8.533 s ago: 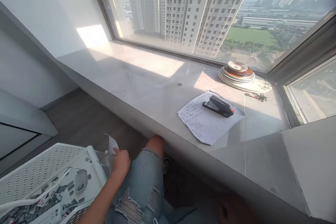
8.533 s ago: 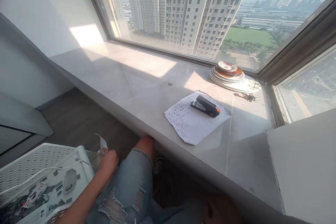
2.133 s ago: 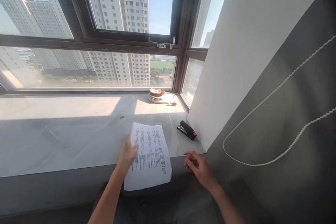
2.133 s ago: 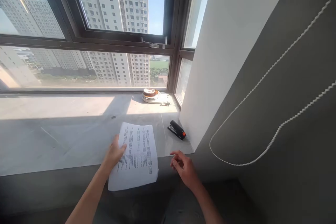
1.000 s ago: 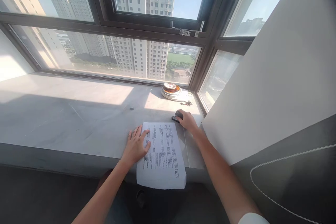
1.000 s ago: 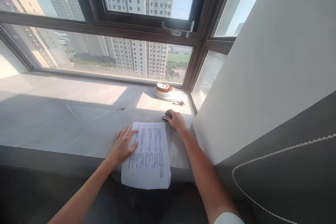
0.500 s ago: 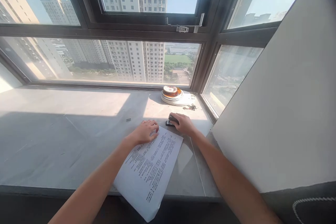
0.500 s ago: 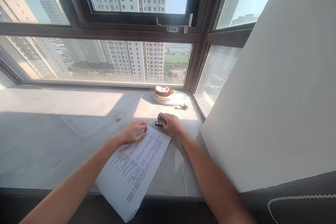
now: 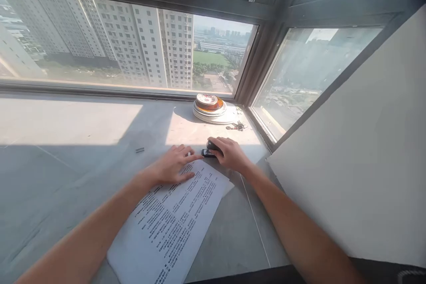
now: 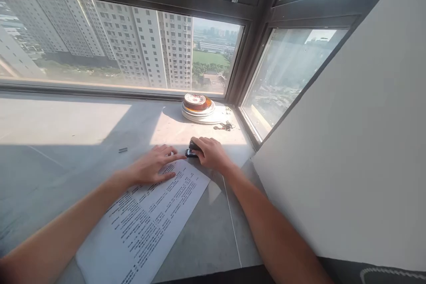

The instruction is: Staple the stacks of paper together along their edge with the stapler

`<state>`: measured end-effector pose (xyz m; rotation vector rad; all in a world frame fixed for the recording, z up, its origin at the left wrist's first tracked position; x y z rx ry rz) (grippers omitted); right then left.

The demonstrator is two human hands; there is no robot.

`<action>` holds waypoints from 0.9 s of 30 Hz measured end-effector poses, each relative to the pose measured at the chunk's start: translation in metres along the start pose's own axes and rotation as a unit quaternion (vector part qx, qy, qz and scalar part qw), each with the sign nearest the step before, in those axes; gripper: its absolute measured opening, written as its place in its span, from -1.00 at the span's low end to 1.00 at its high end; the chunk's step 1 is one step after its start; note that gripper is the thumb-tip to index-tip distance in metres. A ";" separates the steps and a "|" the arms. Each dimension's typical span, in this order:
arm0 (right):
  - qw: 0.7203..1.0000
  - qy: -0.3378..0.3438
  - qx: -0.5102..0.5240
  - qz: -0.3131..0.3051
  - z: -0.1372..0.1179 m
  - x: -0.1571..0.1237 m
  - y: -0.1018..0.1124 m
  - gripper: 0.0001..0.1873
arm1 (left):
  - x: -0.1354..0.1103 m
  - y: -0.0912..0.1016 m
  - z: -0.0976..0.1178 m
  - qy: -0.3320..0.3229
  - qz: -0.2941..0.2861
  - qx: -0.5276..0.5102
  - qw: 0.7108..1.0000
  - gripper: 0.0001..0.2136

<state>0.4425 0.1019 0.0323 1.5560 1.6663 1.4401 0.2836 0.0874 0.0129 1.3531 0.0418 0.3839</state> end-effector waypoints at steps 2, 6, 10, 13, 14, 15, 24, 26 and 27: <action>1.000 0.001 0.003 0.002 0.000 0.000 0.001 -0.70 | -0.001 -0.001 -0.002 0.006 -0.007 0.012 1.000 -0.54; 1.000 0.006 0.004 0.011 0.003 0.000 0.004 -0.69 | -0.007 0.010 -0.011 0.047 0.016 0.037 0.998 -0.67; 1.000 -0.007 -0.004 0.029 0.011 0.002 0.008 -0.75 | -0.013 0.009 -0.017 0.083 -0.011 0.041 0.996 -0.66; 0.999 -0.020 0.003 0.038 0.018 0.003 0.009 -0.74 | -0.018 0.012 -0.026 0.115 -0.008 0.079 0.990 -0.54; 0.999 -0.024 0.004 0.040 0.020 0.004 0.009 -0.74 | -0.020 0.013 -0.030 0.127 -0.005 0.093 0.987 -0.53; 0.999 -0.028 0.003 0.043 0.022 0.005 0.009 -0.74 | -0.023 0.014 -0.033 0.137 -0.005 0.100 0.985 -0.55; 0.998 -0.039 0.017 0.045 0.029 0.005 0.008 -0.68 | -0.007 0.004 -0.009 0.070 0.020 0.028 0.997 -0.55; 0.998 -0.040 0.016 0.048 0.029 0.005 0.009 -0.67 | 0.001 -0.003 -0.002 0.060 0.015 0.023 0.998 -0.49; 0.998 -0.040 0.016 0.047 0.029 0.005 0.008 -0.67 | 0.003 -0.005 0.000 0.065 0.013 0.025 0.998 -0.46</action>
Point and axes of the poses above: each hand's wrist, its own x-axis towards the middle knuckle, its own y-axis out of the back of the hand, z = x × y, the point moved 10 cm from there along x, towards the middle knuckle, and after that the axes turned 13 degrees about -y, right-handed, at the moved point
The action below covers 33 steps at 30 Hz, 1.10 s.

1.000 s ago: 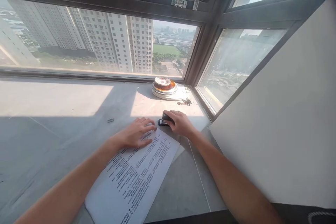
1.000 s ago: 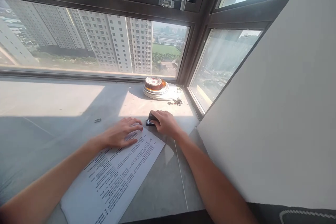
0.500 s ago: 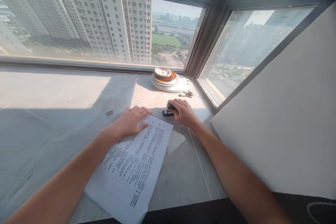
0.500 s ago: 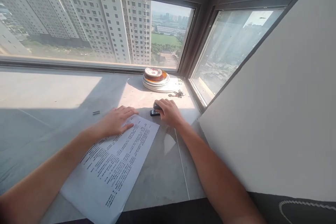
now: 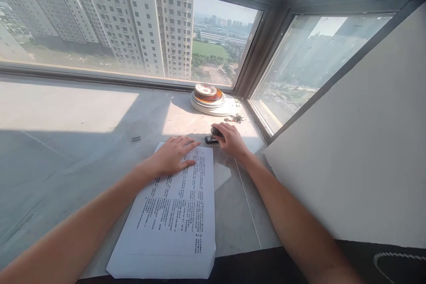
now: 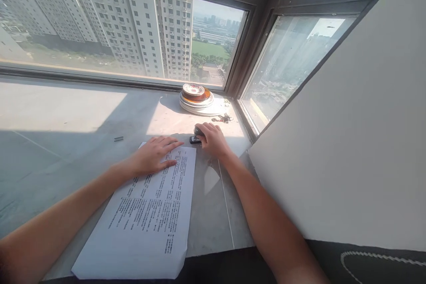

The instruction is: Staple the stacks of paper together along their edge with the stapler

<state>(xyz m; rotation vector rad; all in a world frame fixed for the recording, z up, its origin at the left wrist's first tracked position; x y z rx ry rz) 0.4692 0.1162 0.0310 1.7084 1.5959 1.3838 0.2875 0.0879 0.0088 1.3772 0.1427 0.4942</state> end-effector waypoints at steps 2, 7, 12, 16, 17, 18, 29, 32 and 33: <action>1.000 0.000 -0.001 -0.003 -0.001 0.000 -0.001 -0.65 | 0.001 -0.002 0.001 0.013 -0.005 0.005 1.000 -0.44; 1.000 -0.011 -0.015 0.001 -0.003 0.001 -0.002 -0.66 | -0.002 -0.001 0.004 0.021 -0.010 -0.008 1.000 -0.54; 1.000 -0.008 -0.027 -0.002 -0.010 -0.001 -0.002 -0.71 | 0.002 -0.002 0.022 -0.029 0.000 0.002 1.000 -0.56; 0.999 -0.009 -0.034 -0.019 -0.018 -0.002 -0.003 -0.73 | 0.005 -0.011 0.032 -0.053 -0.002 -0.047 0.997 -0.68; 0.999 -0.008 -0.036 -0.022 -0.020 -0.003 -0.003 -0.74 | 0.005 -0.012 0.032 -0.050 -0.002 -0.059 0.997 -0.68; 0.999 -0.007 -0.038 -0.023 -0.021 -0.003 -0.002 -0.73 | 0.005 -0.014 0.031 -0.045 0.000 -0.067 0.997 -0.66; 0.999 0.004 -0.039 -0.019 -0.021 -0.003 -0.003 -0.73 | 0.008 -0.008 0.015 -0.019 0.067 -0.049 0.996 -0.78; 0.999 0.007 -0.039 -0.020 -0.021 -0.003 -0.003 -0.72 | 0.008 -0.004 0.018 -0.019 0.071 -0.040 0.996 -0.78; 0.999 0.007 -0.039 -0.021 -0.021 -0.003 -0.003 -0.72 | 0.007 -0.003 0.018 -0.016 0.069 -0.033 0.997 -0.78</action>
Point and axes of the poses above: each hand's wrist, its own x-axis towards the middle knuckle, its own y-axis out of the back of the hand, z = x × y, the point moved 10 cm from there along x, towards the middle knuckle, and after that the axes turned 13 degrees about -y, right-handed, at the moved point
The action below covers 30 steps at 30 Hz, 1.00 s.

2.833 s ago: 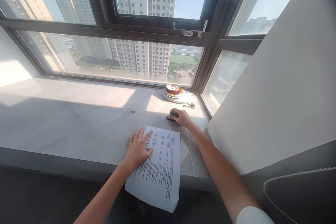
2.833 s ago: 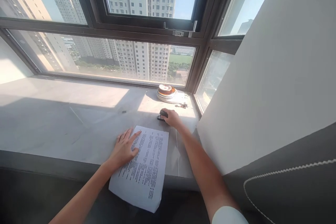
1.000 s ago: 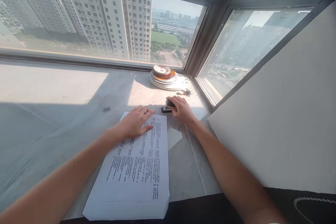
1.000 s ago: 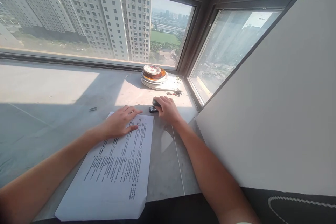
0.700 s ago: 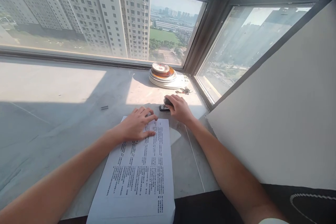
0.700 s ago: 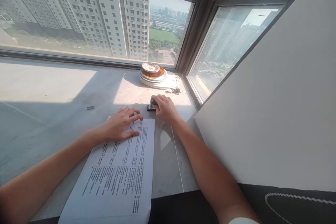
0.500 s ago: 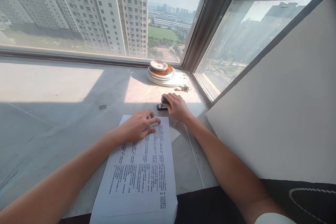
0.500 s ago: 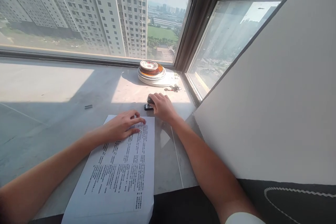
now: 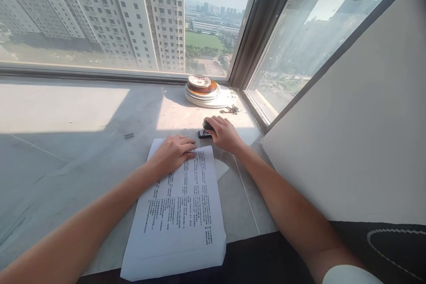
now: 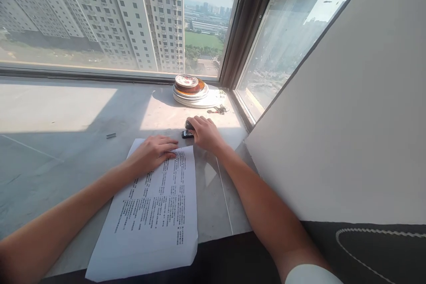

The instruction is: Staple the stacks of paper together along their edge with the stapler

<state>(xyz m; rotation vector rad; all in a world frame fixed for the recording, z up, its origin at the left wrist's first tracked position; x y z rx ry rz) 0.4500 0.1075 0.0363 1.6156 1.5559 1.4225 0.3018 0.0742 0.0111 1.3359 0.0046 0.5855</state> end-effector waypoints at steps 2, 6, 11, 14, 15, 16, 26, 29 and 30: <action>1.000 -0.003 0.002 -0.001 0.001 0.000 0.000 -0.72 | 0.000 0.004 0.001 0.006 0.001 0.007 1.000 -0.80; 1.000 -0.005 0.015 -0.004 0.003 0.001 0.000 -0.70 | 0.000 0.015 0.005 0.002 0.033 0.003 0.999 -0.80; 0.998 0.004 0.067 -0.015 0.001 -0.002 0.001 -0.58 | -0.002 0.013 -0.001 -0.012 0.042 -0.019 0.999 -0.70; 0.996 -0.001 0.087 -0.016 0.002 -0.003 0.002 -0.56 | -0.004 0.008 -0.008 -0.013 0.043 -0.028 0.999 -0.70; 0.996 0.003 0.091 -0.018 0.001 -0.004 0.002 -0.57 | -0.004 0.008 -0.009 -0.011 0.047 -0.026 0.999 -0.69; 0.995 0.012 0.094 -0.022 -0.001 -0.005 0.002 -0.57 | -0.004 0.007 -0.010 -0.010 0.050 -0.025 0.998 -0.69; 0.993 0.042 0.095 -0.049 -0.026 -0.011 -0.001 -0.66 | -0.003 0.010 -0.012 0.010 0.065 -0.019 0.998 -0.73; 0.993 0.046 0.097 -0.055 -0.031 -0.013 -0.003 -0.68 | -0.004 0.010 -0.015 0.008 0.076 -0.023 0.997 -0.75; 0.993 0.048 0.094 -0.057 -0.032 -0.013 -0.004 -0.68 | -0.004 0.010 -0.015 0.002 0.079 -0.029 0.996 -0.75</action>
Point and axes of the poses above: each hand's wrist, its own x-axis towards the middle knuckle, its own y-axis out of the back of the hand, z = x × y, the point moved 10 cm from there along x, towards the middle knuckle, and after that the axes turned 13 degrees about -y, right-handed, at the moved point
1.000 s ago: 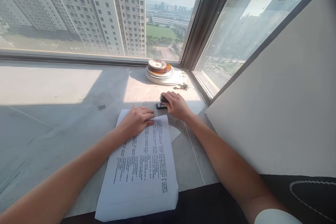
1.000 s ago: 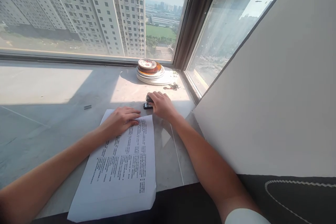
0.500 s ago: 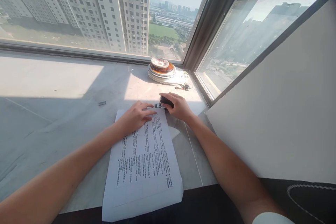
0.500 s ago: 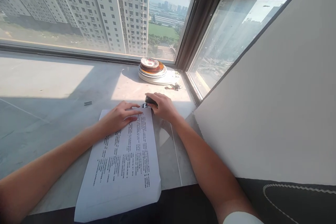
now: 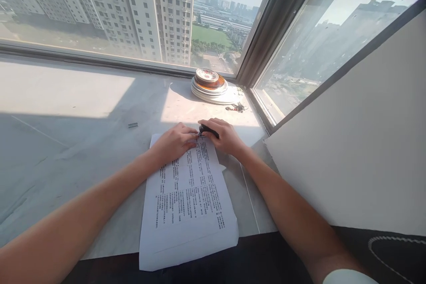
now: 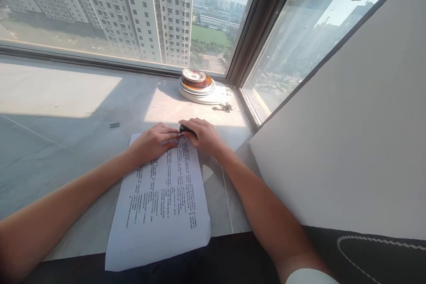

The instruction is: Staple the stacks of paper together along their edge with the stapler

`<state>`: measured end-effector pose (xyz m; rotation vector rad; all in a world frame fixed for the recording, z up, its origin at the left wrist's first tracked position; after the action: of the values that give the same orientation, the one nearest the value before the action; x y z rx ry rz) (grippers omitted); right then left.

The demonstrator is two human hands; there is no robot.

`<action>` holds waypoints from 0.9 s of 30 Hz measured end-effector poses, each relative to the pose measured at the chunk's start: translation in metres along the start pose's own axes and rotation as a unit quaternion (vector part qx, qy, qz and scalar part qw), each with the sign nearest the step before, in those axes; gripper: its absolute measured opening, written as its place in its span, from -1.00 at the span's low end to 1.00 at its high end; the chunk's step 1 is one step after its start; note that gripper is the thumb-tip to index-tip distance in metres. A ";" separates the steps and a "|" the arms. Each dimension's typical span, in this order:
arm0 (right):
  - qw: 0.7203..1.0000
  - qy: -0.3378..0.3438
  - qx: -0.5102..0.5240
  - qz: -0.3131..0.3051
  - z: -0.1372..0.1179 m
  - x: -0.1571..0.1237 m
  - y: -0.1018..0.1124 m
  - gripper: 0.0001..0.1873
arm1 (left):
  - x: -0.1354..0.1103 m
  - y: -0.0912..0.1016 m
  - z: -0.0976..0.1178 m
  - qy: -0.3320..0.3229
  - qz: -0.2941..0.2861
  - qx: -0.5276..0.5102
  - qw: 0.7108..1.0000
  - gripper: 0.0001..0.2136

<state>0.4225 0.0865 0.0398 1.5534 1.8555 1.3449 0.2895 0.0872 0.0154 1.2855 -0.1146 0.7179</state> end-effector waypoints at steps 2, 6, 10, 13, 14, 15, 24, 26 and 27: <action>1.000 0.005 -0.007 -0.003 -0.002 0.000 -0.001 -0.70 | 0.000 -0.001 0.000 -0.011 0.000 -0.017 1.000 -0.77; 1.000 0.000 -0.017 -0.004 -0.001 0.000 -0.002 -0.71 | -0.002 -0.002 -0.001 -0.008 0.002 -0.038 0.999 -0.79; 1.000 -0.012 -0.025 0.001 0.000 0.000 -0.004 -0.69 | -0.002 -0.001 -0.002 0.019 0.022 -0.027 0.999 -0.81; 1.000 -0.012 -0.023 0.005 0.000 0.001 -0.004 -0.67 | -0.001 0.001 -0.004 0.045 0.035 -0.012 0.998 -0.80; 1.000 -0.012 -0.021 0.007 0.000 0.001 -0.003 -0.67 | 0.000 0.003 -0.004 0.050 0.039 -0.007 0.998 -0.80; 1.000 -0.012 -0.017 0.009 0.001 0.002 -0.003 -0.67 | 0.001 0.004 -0.004 0.051 0.042 -0.001 0.998 -0.79; 0.999 0.008 0.036 0.028 0.005 0.001 0.002 -0.70 | 0.001 -0.007 0.012 -0.016 -0.012 0.042 0.999 -0.70; 0.999 0.009 0.037 0.032 0.005 0.000 0.003 -0.70 | 0.000 -0.012 0.016 -0.025 -0.034 0.053 0.998 -0.68; 0.999 0.007 0.037 0.032 0.005 0.000 0.004 -0.70 | 0.000 -0.014 0.017 -0.030 -0.044 0.058 0.997 -0.68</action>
<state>0.4287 0.0886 0.0402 1.6588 1.8987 1.3309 0.3022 0.0702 0.0092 1.4152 -0.0649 0.6177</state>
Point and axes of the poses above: each hand's wrist, its own x-axis towards the middle knuckle, its own y-axis out of the back of the hand, z = x × y, the point moved 10 cm from there along x, towards the middle knuckle, and after that the axes turned 13 degrees about -y, right-handed, at the moved point
